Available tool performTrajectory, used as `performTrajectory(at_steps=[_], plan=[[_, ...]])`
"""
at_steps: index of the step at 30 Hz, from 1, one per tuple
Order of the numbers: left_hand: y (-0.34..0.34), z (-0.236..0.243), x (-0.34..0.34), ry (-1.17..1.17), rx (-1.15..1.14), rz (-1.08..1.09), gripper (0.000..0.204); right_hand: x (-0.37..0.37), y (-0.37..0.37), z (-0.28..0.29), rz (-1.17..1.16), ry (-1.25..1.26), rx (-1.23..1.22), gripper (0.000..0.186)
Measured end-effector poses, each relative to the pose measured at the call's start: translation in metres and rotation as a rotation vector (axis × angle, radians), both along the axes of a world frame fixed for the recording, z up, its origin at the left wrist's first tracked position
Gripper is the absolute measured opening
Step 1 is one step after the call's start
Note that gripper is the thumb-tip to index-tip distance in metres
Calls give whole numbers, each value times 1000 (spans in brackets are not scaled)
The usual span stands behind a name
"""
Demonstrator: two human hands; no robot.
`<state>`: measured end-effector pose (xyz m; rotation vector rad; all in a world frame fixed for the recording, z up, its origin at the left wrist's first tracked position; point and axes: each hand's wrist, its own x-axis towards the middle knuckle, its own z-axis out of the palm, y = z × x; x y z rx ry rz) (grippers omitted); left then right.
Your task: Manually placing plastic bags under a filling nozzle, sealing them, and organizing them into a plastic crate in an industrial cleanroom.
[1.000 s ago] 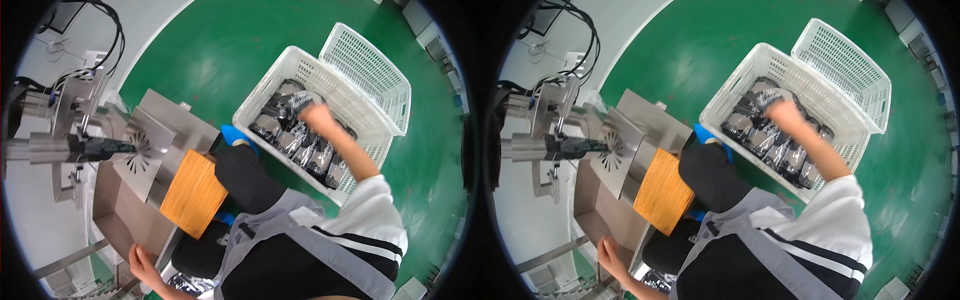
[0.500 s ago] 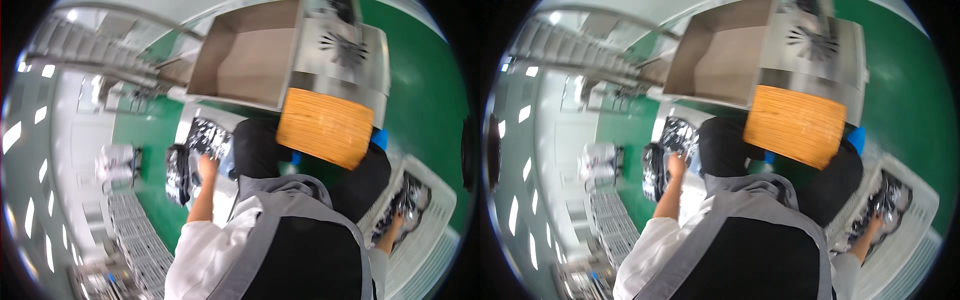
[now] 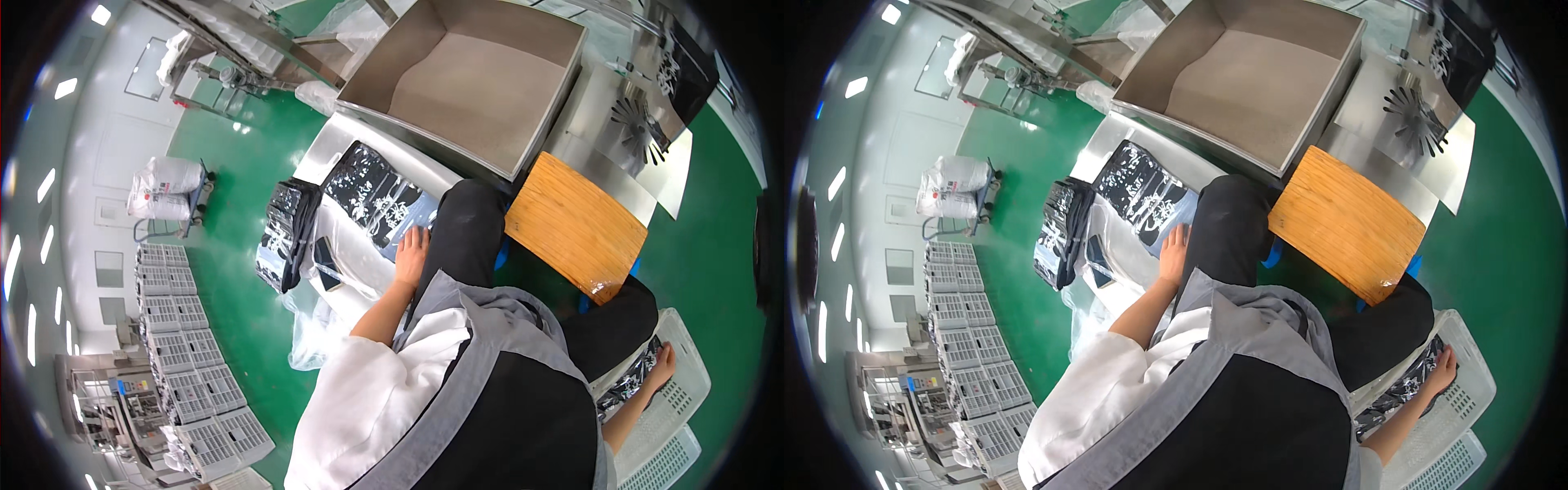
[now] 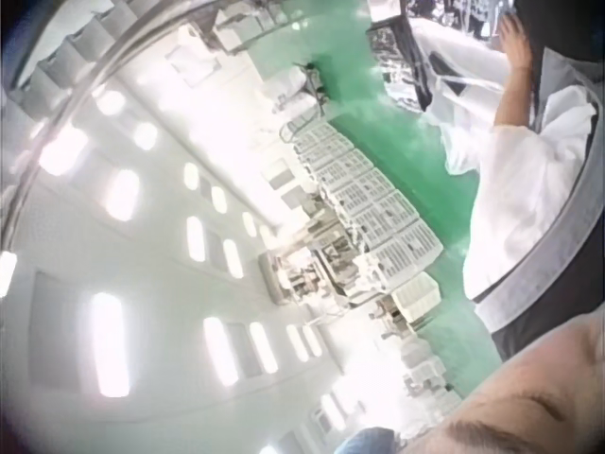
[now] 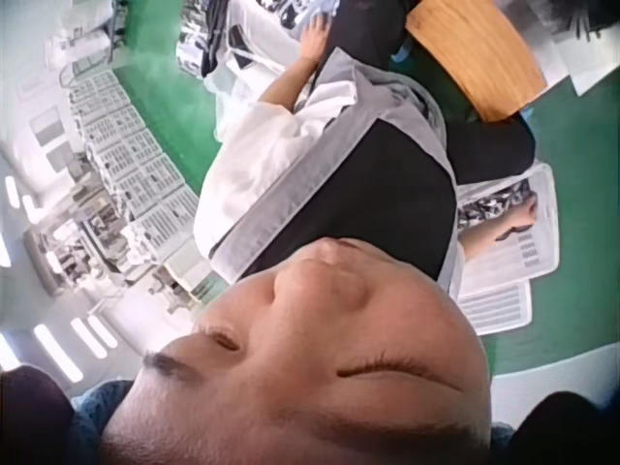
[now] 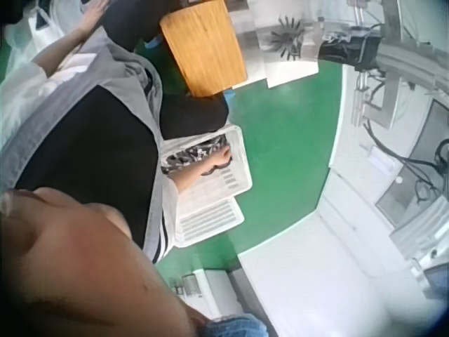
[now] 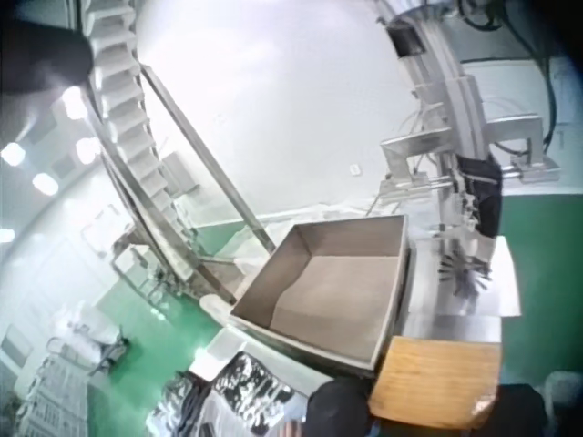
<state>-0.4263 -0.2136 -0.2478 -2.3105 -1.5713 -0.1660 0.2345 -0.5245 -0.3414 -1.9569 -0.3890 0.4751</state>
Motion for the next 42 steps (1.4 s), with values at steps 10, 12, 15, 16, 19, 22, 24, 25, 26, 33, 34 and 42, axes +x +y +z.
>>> performTrajectory(at_steps=[10, 12, 15, 16, 19, 22, 24, 25, 26, 33, 34, 42], plan=[[43, 48, -20, -1136, -529, 683, 13, -34, 56, 111, 132, -184, -1, 28], [56, 57, -58, -1793, -696, 812, 15, -58, 80, 152, 127, -183, 6, 28], [63, 76, -83, -2213, -675, 564, 7, -87, 107, 194, 108, -299, 127, 28], [61, 95, -77, -2254, -591, 564, 6, -107, 119, 211, 99, -305, 129, 28], [48, 138, -80, -2280, -384, 479, 8, -173, 164, 249, 106, -313, 185, 27], [30, 186, -71, -1899, -171, 272, 14, -241, 212, 265, 301, -306, 236, 23], [23, 195, -65, -1421, -291, 346, 15, -287, 236, 269, 463, -222, 254, 20], [25, 192, -50, -1181, -250, 282, 16, -310, 247, 269, 561, -181, 273, 19], [23, 182, -38, -1108, -224, 177, 13, -337, 261, 273, 689, -83, 269, 19], [49, 36, -67, -746, -46, 384, 49, -514, 371, 243, 1533, -858, 220, 37], [59, 42, -74, -731, -50, 648, 59, -528, 381, 222, 1566, -960, 127, 39], [102, 40, -118, -730, -213, 1271, 83, -604, 440, 138, 1619, -765, -601, 89]])
